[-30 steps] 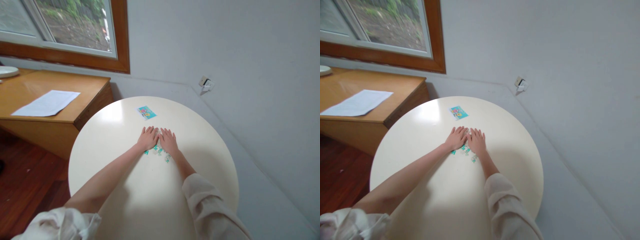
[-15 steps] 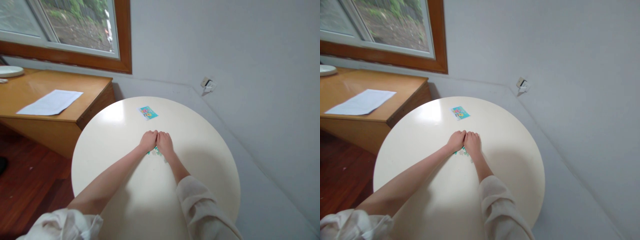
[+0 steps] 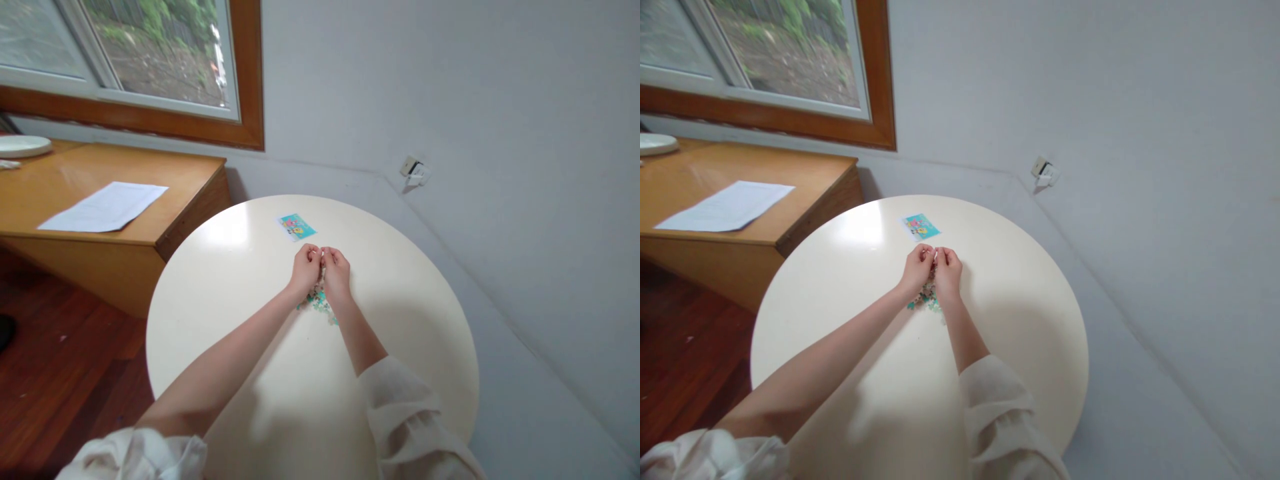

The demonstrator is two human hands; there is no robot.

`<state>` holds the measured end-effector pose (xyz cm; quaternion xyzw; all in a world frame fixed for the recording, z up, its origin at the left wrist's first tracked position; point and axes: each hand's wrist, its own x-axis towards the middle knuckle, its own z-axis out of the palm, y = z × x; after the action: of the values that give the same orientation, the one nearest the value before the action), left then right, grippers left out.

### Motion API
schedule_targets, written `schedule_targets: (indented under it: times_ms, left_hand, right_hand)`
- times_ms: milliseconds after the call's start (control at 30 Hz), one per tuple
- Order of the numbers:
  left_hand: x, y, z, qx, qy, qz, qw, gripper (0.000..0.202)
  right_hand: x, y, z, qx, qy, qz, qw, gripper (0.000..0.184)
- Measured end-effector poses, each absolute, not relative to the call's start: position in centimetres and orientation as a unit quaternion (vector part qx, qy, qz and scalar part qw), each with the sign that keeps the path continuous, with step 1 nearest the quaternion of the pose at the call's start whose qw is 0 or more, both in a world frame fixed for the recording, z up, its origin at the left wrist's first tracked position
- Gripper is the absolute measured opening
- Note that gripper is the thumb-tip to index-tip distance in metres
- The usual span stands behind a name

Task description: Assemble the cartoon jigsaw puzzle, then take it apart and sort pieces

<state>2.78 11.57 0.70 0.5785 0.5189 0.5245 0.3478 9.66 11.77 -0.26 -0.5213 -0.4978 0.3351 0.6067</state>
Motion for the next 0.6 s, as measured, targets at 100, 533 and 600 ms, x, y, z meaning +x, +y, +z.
schedule_targets:
  times_ms: [100, 533, 600]
  left_hand:
    - [2.2, 11.3, 1.2, 0.578, 0.504, 0.532, 0.358, 0.01]
    - [-1.9, 7.5, -1.7, 0.741, 0.533, 0.338, 0.23, 0.03]
    - [-1.2, 7.4, -1.8, 0.693, 0.509, 0.384, 0.336, 0.033]
  right_hand:
    - [10.6, 11.3, 0.1, -0.477, -0.46, 0.412, 0.626, 0.025]
    - [14.4, 6.1, -3.8, -0.591, -0.756, 0.083, 0.27, 0.051]
    - [13.4, 5.2, -3.5, -0.582, -0.775, 0.08, 0.235, 0.053]
